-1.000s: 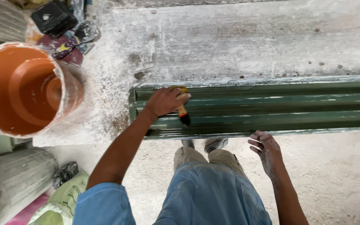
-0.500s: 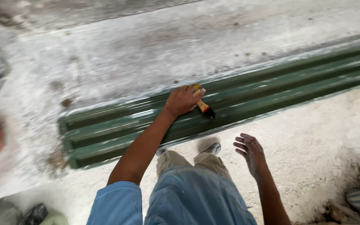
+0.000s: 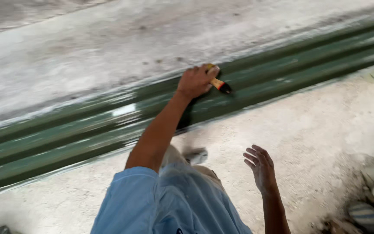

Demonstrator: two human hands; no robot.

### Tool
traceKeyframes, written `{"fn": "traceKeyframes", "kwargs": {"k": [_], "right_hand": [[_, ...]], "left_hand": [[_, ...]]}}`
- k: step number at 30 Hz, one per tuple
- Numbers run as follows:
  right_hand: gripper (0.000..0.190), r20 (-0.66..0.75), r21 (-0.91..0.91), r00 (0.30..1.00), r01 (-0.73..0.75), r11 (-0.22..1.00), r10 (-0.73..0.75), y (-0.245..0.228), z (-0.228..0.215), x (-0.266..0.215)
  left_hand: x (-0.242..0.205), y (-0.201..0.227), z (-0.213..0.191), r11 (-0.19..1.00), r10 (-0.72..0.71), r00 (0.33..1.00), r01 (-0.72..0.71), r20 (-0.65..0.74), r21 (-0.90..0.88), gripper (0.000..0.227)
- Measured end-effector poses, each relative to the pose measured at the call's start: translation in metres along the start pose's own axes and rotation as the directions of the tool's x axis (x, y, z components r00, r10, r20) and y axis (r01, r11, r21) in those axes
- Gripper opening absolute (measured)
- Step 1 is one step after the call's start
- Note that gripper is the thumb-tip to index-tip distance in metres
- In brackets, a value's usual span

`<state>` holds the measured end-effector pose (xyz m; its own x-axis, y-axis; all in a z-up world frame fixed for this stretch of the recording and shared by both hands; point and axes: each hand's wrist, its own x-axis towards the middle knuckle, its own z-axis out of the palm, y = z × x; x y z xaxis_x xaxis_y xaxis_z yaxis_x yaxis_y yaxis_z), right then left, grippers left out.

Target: The person mixes a white powdery substance in a bucket using a brush, then applies the mixture onto a long green corrugated panel by brushing it along the surface.

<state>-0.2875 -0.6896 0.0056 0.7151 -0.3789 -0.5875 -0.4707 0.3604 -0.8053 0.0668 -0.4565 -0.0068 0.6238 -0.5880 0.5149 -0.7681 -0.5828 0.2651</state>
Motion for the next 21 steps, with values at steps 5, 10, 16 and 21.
{"fn": "traceKeyframes", "kwargs": {"k": [5, 10, 16, 21], "right_hand": [[0.04, -0.084, 0.052, 0.995, 0.048, 0.997, -0.044, -0.054, -0.094, 0.029], [0.039, -0.12, 0.135, 0.992, 0.048, 0.99, -0.032, -0.095, -0.155, 0.08], [0.039, -0.128, 0.145, 0.992, 0.02, 0.989, -0.002, -0.149, -0.245, 0.15], [0.04, -0.248, 0.015, 0.961, -0.124, 0.992, 0.124, -0.221, -0.34, 0.187]], "left_hand": [[0.075, 0.056, 0.057, 0.999, -0.033, 0.996, 0.032, 0.082, 0.024, 0.064], [0.149, 0.107, 0.111, 0.999, -0.021, 0.999, 0.019, 0.045, 0.04, 0.066], [0.24, 0.169, 0.197, 1.0, -0.01, 1.0, 0.01, -0.006, 0.001, 0.067], [0.317, 0.213, 0.249, 0.999, 0.032, 0.996, -0.03, -0.089, 0.017, 0.059]]}}
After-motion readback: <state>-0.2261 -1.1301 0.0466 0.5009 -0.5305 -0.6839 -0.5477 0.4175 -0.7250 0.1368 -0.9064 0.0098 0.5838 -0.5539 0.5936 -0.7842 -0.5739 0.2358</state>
